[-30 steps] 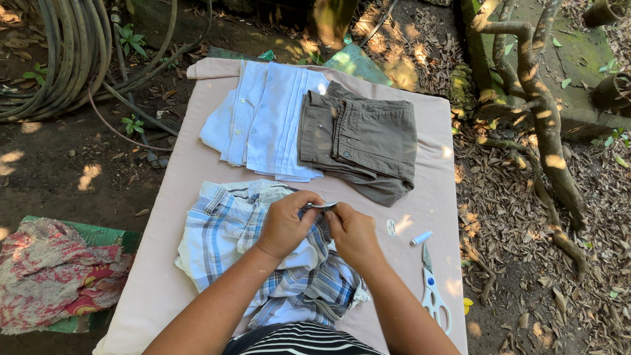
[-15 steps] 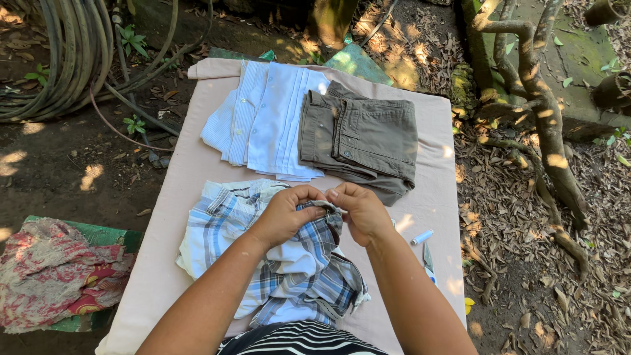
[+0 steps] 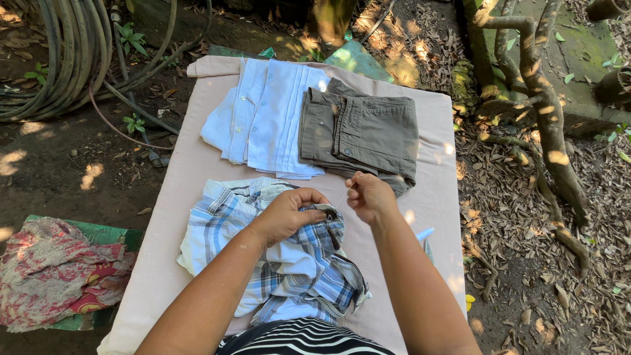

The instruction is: The person sits outdoors at a cushioned work surface with folded shirts and shorts laid out. They hand-sew a button onto a plaid shirt using a needle and thread, pulling the thread through the fabric repeatedly, adjusting the shirt, and working the button secure by hand.

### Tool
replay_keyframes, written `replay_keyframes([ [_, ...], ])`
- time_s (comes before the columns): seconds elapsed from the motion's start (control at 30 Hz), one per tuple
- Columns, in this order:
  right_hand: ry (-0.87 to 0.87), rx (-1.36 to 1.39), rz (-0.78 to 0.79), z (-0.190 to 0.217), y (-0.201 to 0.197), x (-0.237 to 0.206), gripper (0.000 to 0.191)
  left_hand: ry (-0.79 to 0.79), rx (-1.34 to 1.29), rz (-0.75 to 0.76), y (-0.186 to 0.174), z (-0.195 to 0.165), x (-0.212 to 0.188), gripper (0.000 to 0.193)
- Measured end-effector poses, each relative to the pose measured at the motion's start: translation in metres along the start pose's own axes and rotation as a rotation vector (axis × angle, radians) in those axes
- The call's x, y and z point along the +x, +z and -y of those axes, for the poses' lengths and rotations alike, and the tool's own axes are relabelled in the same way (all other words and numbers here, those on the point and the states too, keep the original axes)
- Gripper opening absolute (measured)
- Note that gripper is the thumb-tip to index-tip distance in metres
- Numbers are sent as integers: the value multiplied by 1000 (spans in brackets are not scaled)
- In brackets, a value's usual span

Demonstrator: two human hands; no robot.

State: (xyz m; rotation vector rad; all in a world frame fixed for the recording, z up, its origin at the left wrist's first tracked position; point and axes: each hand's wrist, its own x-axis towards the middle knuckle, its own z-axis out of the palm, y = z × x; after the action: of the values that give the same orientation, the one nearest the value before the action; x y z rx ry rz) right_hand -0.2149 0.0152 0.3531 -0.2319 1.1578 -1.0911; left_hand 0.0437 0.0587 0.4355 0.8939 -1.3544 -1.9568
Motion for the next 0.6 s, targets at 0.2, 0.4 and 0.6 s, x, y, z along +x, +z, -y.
replay_keyframes([
  [0.2, -19, 189, -144, 25, -31, 10, 16, -23, -58, -14, -1, -4, -6, 26],
  [0.4, -277, -87, -347, 33, -30, -19, 19, -52, -91, 0, -3, -7, -9, 28],
  [0.6, -744, -1149, -461, 20, -8, -43, 52, -76, -113, -16, -4, -4, -8, 30],
])
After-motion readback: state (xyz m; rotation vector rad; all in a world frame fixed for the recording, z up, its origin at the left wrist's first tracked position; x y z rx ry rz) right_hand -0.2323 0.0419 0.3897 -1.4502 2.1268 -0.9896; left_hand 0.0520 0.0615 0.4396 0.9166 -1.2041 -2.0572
